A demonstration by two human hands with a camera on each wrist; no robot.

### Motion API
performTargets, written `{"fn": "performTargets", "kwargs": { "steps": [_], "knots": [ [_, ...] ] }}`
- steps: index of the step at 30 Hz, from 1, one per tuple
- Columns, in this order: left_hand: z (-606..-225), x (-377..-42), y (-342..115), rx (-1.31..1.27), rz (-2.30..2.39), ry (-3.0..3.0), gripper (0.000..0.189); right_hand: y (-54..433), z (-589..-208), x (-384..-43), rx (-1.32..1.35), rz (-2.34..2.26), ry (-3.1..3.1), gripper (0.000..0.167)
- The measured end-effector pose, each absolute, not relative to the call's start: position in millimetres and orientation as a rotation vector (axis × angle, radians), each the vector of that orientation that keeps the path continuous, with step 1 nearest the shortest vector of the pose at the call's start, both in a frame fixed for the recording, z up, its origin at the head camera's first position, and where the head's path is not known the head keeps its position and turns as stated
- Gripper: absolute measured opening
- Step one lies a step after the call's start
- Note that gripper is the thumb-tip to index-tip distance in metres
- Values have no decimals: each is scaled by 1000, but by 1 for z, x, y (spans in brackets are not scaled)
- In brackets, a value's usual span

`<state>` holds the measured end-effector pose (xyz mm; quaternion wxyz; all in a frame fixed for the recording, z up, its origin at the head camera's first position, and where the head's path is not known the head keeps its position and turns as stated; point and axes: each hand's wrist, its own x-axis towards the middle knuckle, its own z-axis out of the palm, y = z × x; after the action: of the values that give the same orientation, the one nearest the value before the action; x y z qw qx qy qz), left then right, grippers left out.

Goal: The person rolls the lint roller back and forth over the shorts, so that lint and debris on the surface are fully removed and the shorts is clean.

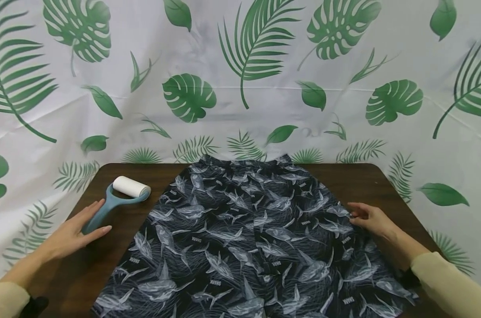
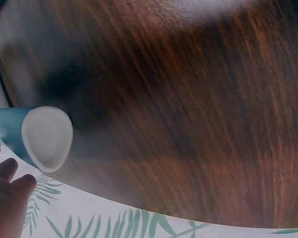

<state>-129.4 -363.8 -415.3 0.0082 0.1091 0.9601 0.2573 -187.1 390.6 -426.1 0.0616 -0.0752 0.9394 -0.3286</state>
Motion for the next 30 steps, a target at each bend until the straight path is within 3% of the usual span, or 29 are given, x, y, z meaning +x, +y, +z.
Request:
{"fn": "performTargets", "kwargs": {
  "steps": [11,20,30],
  "knots": [
    [-422,-144,-367,326,619,3095,79,396,-432,-175,-138,-1018,2853,39],
    [-420,-143,-368,265,525,3108,66,395,-435,-179,-91,-1033,2865,35],
    [-419,-142,-371,188,525,3068,65,387,-432,-183,-49,-1086,2833,35]
  ]
}}
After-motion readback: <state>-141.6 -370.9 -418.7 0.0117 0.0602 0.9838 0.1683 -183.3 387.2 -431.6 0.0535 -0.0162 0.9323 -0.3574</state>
